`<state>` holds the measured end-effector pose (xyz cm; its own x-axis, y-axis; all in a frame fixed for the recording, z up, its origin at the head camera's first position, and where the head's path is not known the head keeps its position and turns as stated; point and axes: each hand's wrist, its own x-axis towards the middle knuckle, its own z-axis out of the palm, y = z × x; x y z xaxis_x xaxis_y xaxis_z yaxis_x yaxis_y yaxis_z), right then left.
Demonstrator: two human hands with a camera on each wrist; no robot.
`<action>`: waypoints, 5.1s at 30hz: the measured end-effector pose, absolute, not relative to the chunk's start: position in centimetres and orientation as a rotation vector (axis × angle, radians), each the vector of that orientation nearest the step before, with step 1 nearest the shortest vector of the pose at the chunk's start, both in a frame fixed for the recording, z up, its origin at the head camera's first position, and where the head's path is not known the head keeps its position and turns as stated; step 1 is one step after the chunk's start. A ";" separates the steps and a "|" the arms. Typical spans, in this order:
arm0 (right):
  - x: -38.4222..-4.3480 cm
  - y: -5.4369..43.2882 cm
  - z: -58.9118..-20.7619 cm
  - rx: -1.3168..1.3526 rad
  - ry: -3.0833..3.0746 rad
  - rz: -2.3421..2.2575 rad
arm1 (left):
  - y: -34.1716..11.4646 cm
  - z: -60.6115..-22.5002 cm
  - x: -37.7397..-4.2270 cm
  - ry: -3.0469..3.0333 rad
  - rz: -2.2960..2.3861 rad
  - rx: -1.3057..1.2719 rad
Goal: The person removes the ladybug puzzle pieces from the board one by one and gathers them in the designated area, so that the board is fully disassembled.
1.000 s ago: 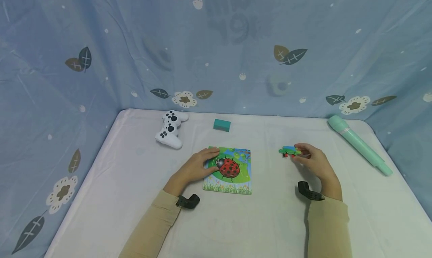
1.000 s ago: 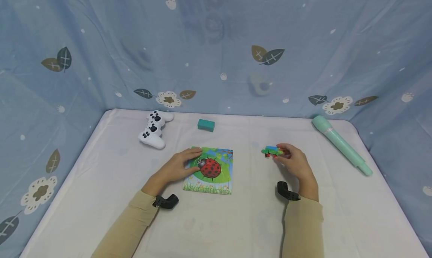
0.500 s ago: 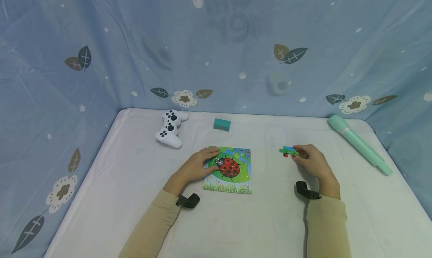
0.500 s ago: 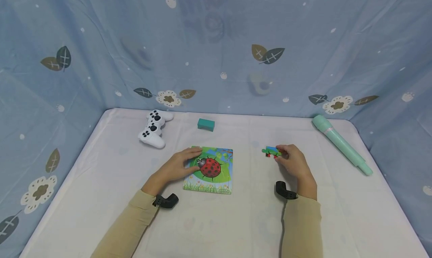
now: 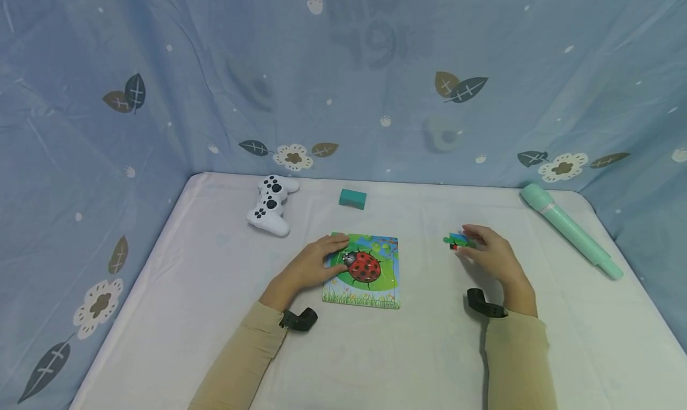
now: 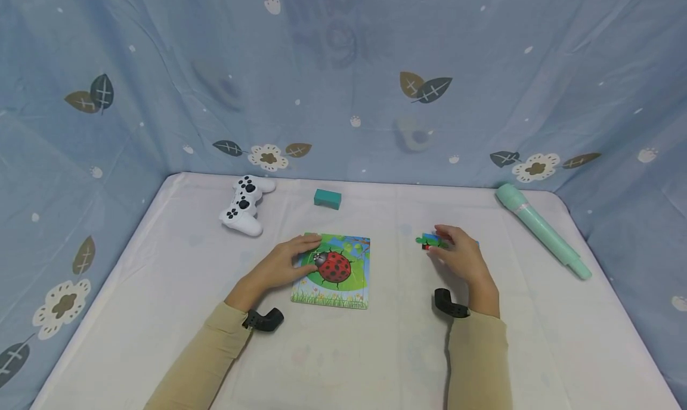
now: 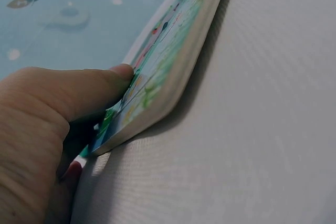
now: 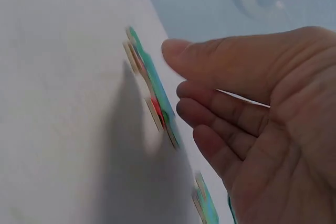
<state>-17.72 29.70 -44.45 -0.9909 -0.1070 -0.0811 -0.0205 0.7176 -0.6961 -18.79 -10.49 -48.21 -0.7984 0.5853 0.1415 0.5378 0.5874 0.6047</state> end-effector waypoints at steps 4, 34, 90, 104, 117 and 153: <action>-18.1 28.4 -44.7 -0.186 2.792 -1.164 | -10.5 -48.2 -18.8 2.730 1.019 0.969; -18.0 11.2 -45.4 -0.818 2.586 -1.147 | -10.9 -48.1 -18.6 2.815 1.055 0.829; -18.0 9.8 -46.6 -0.722 2.684 -1.171 | -11.0 -47.8 -18.6 2.821 0.958 0.803; -17.9 9.7 -46.8 -0.662 2.692 -1.246 | -11.0 -47.9 -18.7 2.818 0.974 0.811; -18.0 9.5 -47.4 -0.646 2.771 -1.288 | -11.1 -48.0 -18.6 2.825 0.966 0.822; -18.9 18.4 -44.8 -0.488 2.850 -1.297 | -11.0 -48.4 -18.4 2.822 0.988 0.800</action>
<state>-18.94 18.41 -44.77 -0.9522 -0.2657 0.1507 -0.2882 0.6176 -0.7318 -18.38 -10.99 -48.40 -0.8654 0.4860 0.1219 0.4560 0.6629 0.5938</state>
